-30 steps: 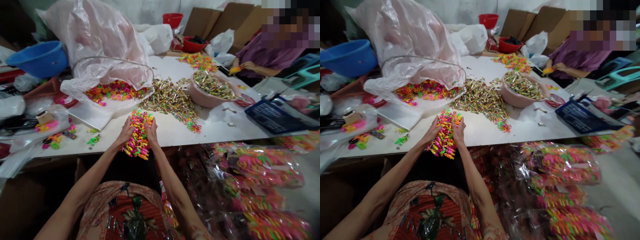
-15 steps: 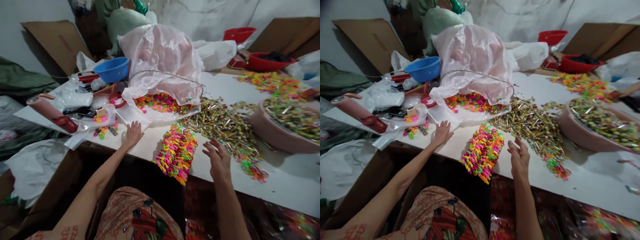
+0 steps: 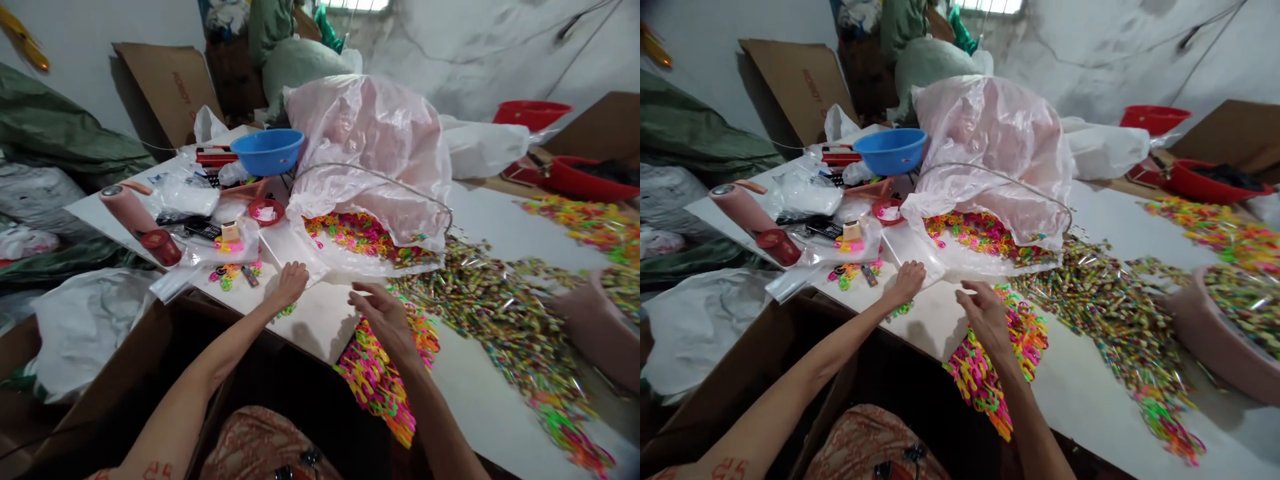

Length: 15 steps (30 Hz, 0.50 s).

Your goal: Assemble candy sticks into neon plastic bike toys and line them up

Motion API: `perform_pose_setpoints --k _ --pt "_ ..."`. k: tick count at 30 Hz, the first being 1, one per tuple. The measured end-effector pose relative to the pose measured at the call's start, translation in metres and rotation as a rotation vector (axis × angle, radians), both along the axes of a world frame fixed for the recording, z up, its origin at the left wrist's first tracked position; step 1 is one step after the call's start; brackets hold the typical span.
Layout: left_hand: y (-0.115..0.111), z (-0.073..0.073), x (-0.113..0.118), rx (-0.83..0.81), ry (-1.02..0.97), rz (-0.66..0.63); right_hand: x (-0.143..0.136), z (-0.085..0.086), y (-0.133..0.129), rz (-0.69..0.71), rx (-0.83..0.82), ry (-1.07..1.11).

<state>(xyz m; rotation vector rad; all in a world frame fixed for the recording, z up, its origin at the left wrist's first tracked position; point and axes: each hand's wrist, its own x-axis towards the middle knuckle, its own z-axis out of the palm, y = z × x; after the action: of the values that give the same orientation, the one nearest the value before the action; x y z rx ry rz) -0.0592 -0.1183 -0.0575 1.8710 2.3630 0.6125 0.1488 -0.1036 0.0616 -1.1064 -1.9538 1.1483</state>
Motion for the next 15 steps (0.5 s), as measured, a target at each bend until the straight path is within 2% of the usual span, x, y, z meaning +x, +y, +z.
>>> perform_pose_setpoints --k 3,7,12,15 --pt "0.003 -0.005 0.004 0.086 -0.068 0.032 -0.048 -0.011 0.011 0.161 0.013 -0.065" --pt "0.005 -0.001 -0.005 0.239 -0.165 0.161 -0.104 -0.018 0.024 0.194 0.096 -0.213" --pt "0.005 0.006 -0.014 0.429 -0.26 0.252 -0.153 -0.007 0.032 0.203 0.289 -0.527" --pt "0.004 0.006 -0.009 0.501 -0.276 0.231 -0.172 0.003 0.044 0.282 0.26 -0.791"
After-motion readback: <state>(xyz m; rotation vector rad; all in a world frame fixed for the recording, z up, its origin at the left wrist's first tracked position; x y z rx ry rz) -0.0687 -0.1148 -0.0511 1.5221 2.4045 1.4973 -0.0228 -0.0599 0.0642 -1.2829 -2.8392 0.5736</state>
